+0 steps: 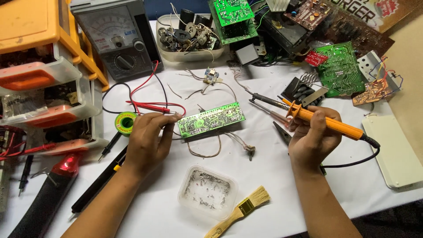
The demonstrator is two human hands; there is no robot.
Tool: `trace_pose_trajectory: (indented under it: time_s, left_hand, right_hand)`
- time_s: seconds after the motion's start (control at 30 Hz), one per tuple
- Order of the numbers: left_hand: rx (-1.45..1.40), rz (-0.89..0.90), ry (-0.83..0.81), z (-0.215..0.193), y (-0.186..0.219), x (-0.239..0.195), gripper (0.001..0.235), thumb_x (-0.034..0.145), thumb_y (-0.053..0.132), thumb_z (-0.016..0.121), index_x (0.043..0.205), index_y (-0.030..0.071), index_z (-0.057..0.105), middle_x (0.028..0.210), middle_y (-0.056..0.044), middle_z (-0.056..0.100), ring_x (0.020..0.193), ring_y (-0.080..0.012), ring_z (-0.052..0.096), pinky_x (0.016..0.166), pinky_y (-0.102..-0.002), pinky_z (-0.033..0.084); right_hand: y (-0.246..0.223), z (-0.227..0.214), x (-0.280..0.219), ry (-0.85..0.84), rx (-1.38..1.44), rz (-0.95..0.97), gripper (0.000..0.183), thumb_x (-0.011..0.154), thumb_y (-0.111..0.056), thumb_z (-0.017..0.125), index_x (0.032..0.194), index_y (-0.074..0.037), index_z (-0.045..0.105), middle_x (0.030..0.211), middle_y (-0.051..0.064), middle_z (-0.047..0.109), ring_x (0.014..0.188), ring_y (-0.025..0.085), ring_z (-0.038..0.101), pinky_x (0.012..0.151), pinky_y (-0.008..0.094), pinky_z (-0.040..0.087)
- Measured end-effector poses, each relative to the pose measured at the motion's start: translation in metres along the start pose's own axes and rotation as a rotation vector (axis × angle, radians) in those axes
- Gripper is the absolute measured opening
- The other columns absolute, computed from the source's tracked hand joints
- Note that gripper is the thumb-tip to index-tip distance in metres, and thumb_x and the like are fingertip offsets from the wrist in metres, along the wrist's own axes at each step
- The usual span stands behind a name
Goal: The person solders a small electronic component onto a green circuit board using a soldering iron and solder wire. They then flip the board to inspect the solder joints and continue soldering additional points on the opposite side.
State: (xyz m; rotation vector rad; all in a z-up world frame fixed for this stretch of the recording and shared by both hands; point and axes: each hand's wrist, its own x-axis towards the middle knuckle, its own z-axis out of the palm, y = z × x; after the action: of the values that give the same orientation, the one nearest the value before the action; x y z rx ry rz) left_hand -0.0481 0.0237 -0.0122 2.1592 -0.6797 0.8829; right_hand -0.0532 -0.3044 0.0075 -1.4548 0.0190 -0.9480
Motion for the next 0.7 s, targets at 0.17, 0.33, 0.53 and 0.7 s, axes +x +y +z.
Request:
trace_pose_trajectory:
  time_s: [0.17,0.33,0.53,0.7]
  left_hand:
    - [-0.145,0.066,-0.038,-0.004,-0.001,-0.007,0.022,0.101,-0.008,0.060,0.117,0.004,0.052,0.116,-0.011,0.075,0.099,-0.0294,0.074,0.086,-0.040,0.055]
    - [-0.207,-0.017,-0.093,-0.001,-0.006,-0.013,0.020,0.097,-0.011,0.055,0.109,0.004,0.049,0.114,-0.016,0.073,0.101,-0.0328,0.074,0.085,-0.040,0.057]
    - [-0.238,-0.067,-0.085,-0.006,-0.001,-0.005,0.023,0.093,-0.016,0.053,0.105,0.003,0.059,0.111,-0.015,0.073,0.104,-0.0295,0.073,0.091,-0.038,0.055]
    - [-0.216,-0.111,-0.067,-0.006,0.002,-0.002,0.025,0.094,-0.016,0.055,0.109,0.003,0.063,0.110,-0.013,0.074,0.105,-0.0274,0.073,0.092,-0.037,0.056]
  right_hand:
    - [-0.020,-0.014,0.021,0.158,0.122,0.150,0.029,0.096,-0.040,0.063,0.100,-0.012,0.055,0.075,0.009,0.053,0.059,0.023,0.058,0.048,0.029,0.047]
    - [-0.042,-0.046,0.066,0.277,0.052,-0.052,0.041,0.097,-0.048,0.064,0.097,-0.009,0.054,0.064,0.009,0.046,0.051,0.020,0.046,0.051,0.031,0.040]
    - [-0.027,-0.109,0.125,0.290,-0.037,0.035,0.038,0.100,-0.045,0.065,0.092,-0.009,0.057,0.068,0.006,0.048,0.052,0.016,0.047,0.049,0.029,0.036]
    - [-0.005,-0.130,0.153,0.246,-0.113,0.096,0.026,0.104,-0.033,0.062,0.094,-0.011,0.054,0.068,0.003,0.043,0.051,0.012,0.042,0.045,0.026,0.030]
